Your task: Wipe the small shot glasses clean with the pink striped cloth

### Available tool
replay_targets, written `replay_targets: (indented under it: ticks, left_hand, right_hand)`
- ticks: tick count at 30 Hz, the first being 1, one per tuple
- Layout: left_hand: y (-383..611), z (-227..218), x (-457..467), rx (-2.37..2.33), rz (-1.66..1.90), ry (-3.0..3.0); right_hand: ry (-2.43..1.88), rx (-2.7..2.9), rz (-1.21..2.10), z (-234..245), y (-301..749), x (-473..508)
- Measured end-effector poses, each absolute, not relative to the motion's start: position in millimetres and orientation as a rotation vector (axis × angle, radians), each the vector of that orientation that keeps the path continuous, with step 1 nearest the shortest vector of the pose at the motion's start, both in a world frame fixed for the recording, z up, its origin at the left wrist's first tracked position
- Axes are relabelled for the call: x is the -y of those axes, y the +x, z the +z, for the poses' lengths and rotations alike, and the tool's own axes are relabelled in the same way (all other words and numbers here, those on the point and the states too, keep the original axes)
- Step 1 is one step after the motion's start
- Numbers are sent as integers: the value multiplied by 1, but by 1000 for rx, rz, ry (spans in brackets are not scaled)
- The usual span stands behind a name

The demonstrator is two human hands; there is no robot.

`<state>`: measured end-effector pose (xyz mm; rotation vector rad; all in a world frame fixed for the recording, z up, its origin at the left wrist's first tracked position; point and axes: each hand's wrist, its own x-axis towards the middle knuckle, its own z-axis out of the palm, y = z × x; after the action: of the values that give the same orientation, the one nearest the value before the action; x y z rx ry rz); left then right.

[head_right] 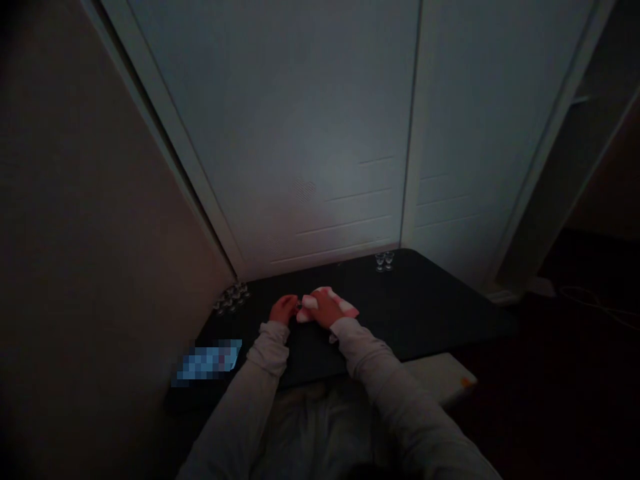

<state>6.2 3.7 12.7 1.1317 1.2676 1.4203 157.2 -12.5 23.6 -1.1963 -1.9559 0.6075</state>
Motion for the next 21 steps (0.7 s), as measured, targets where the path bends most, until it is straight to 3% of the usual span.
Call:
replay_targets:
  ticks: [21]
  left_hand:
    - [6,15,-1,-1274,1416,1166]
  right_hand:
    - [-1176,1981,629,19,158,7]
